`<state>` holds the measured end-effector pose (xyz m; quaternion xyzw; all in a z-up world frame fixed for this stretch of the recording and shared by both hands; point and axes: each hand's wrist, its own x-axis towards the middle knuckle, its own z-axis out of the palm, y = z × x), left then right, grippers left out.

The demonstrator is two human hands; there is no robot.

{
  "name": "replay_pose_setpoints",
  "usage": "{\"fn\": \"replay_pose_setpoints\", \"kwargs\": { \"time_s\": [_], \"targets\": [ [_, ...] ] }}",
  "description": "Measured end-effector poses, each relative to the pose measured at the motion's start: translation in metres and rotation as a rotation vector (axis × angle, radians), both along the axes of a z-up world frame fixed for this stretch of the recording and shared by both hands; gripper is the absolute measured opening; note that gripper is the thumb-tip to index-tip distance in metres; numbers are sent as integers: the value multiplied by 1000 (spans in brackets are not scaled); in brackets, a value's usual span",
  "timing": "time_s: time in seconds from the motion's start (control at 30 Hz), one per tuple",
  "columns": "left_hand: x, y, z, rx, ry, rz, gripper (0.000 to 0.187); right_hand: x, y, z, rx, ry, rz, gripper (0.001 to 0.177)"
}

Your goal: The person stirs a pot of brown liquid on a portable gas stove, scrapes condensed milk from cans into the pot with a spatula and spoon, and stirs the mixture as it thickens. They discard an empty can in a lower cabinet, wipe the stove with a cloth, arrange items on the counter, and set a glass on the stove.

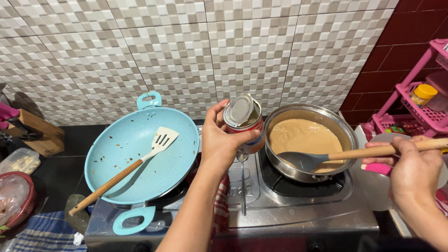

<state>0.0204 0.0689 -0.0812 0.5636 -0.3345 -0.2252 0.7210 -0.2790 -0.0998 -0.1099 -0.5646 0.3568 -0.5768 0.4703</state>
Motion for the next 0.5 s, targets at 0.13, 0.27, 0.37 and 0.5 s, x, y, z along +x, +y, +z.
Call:
{"fn": "replay_pose_setpoints", "kwargs": {
  "time_s": [0.13, 0.27, 0.37, 0.5],
  "targets": [
    [2, 0, 0, -8, 7, -5, 104, -5, -1, 13, -22, 5, 37, 13],
    [3, 0, -1, -9, -4, 3, 104, -10, -1, 19, -52, 89, -7, 9],
    [4, -1, -1, -10, -6, 5, 104, -13, -7, 17, -79, 109, -29, 10],
    [4, -1, 0, 7, 7, -1, 105, -17, -20, 10, -97, 120, -49, 11]
  ]
}}
